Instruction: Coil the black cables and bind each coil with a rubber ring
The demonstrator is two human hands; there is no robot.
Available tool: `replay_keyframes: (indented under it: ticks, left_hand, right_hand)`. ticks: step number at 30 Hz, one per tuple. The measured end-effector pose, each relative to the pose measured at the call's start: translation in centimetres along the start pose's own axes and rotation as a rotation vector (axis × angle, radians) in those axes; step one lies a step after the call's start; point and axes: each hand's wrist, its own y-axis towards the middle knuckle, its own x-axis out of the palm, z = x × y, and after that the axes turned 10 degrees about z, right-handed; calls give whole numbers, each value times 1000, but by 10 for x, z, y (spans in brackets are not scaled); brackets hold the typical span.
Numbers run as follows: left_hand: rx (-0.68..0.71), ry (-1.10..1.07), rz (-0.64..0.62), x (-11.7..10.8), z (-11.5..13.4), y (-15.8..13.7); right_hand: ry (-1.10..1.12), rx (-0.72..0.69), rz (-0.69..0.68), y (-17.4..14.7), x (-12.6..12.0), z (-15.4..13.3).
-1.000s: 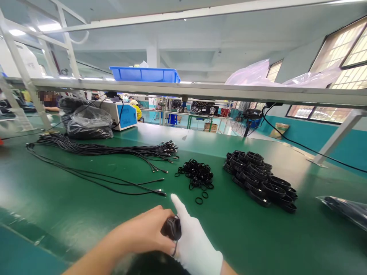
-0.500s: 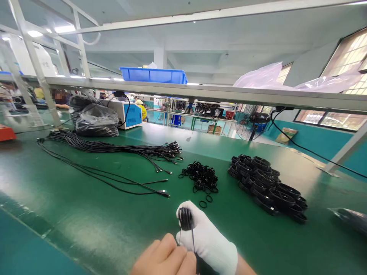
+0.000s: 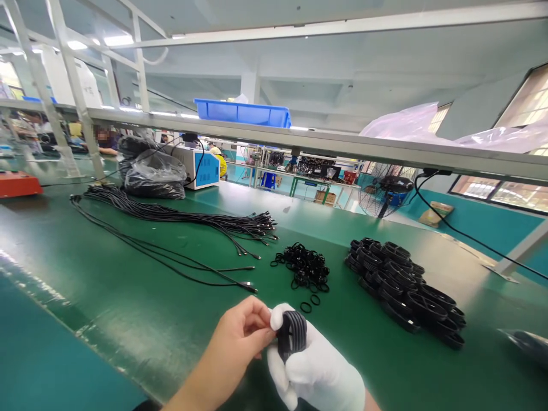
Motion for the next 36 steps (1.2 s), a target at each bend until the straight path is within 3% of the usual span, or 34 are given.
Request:
replay_keyframes:
  ticks: [6, 10, 13, 16, 21, 24, 27, 33, 36]
  left_hand:
    - [-34, -131, 142, 13, -17, 6]
    - [114, 115, 262, -1, -5, 5]
    - [207, 347, 43, -11, 16, 4]
    - [175, 423, -205, -14, 31, 10]
    - [36, 270, -338, -26, 31, 28]
    - [-39, 268, -272, -32, 25, 36]
    - [-78, 320, -172, -30, 20, 39]
    - [-120, 231, -90, -15, 11, 42]
    - [-127, 272, 5, -11, 7, 43]
  right_hand:
    - [-15, 8, 92, 0, -2, 4]
    - [-38, 57, 147, -1, -3, 1]
    - [-25, 148, 89, -1, -3, 1]
    - [-3, 235, 45, -2, -2, 5]
    - [92, 197, 140, 0, 4, 4]
    - [72, 127, 258, 4, 9, 1]
    - [-92, 42, 390, 7, 12, 2]
    - [-39, 82, 289, 8, 12, 4]
    - [-118, 84, 371, 8, 15, 3]
